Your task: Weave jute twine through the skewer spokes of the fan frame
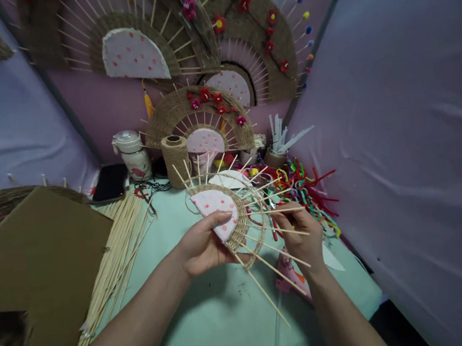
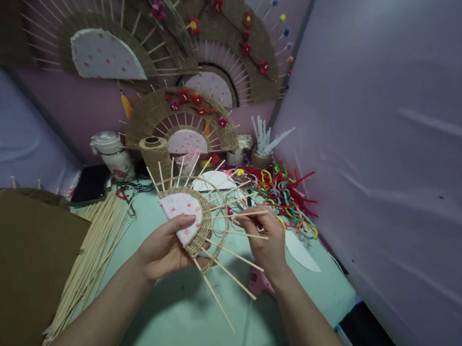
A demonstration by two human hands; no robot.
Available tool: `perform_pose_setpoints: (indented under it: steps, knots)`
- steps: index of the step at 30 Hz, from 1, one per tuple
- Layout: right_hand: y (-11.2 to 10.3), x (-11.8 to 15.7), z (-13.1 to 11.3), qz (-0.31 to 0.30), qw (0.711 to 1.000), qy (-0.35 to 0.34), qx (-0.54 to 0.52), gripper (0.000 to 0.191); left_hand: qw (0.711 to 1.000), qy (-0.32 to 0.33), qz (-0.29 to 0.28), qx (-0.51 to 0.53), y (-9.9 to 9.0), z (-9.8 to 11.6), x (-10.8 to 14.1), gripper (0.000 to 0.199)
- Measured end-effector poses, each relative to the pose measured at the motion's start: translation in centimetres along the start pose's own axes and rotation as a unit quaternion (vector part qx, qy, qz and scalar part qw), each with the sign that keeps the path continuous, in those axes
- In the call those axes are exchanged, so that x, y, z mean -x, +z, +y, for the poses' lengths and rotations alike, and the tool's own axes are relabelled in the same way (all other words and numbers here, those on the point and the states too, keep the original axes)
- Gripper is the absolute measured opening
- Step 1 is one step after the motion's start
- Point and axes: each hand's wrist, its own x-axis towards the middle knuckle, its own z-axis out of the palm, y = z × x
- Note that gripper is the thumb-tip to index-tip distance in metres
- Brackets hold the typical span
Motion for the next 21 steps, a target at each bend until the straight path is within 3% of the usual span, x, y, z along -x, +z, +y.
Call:
perform_pose_setpoints:
  steps: [10,15,21]
  knots:
    - [-0.8,0.6,1.0,0.020,0.996,-0.006,0.084,0.018,0.997,0.036,0.036,-0.064,-0.7,0.9,0.3,0.014]
    - [-1.8,0.4,1.3,0.024,0.987,-0.104,0.118,0.022,0.996,0.024,0.028,-0.081,-1.5,1.7,0.2,0.021]
    - [-3.6,-0.2,0.8,-0.047,0.962,-0.216,0.157,0.004,0.990,0.040,0.032,-0.130,-1.7,2.1,0.3,0.024]
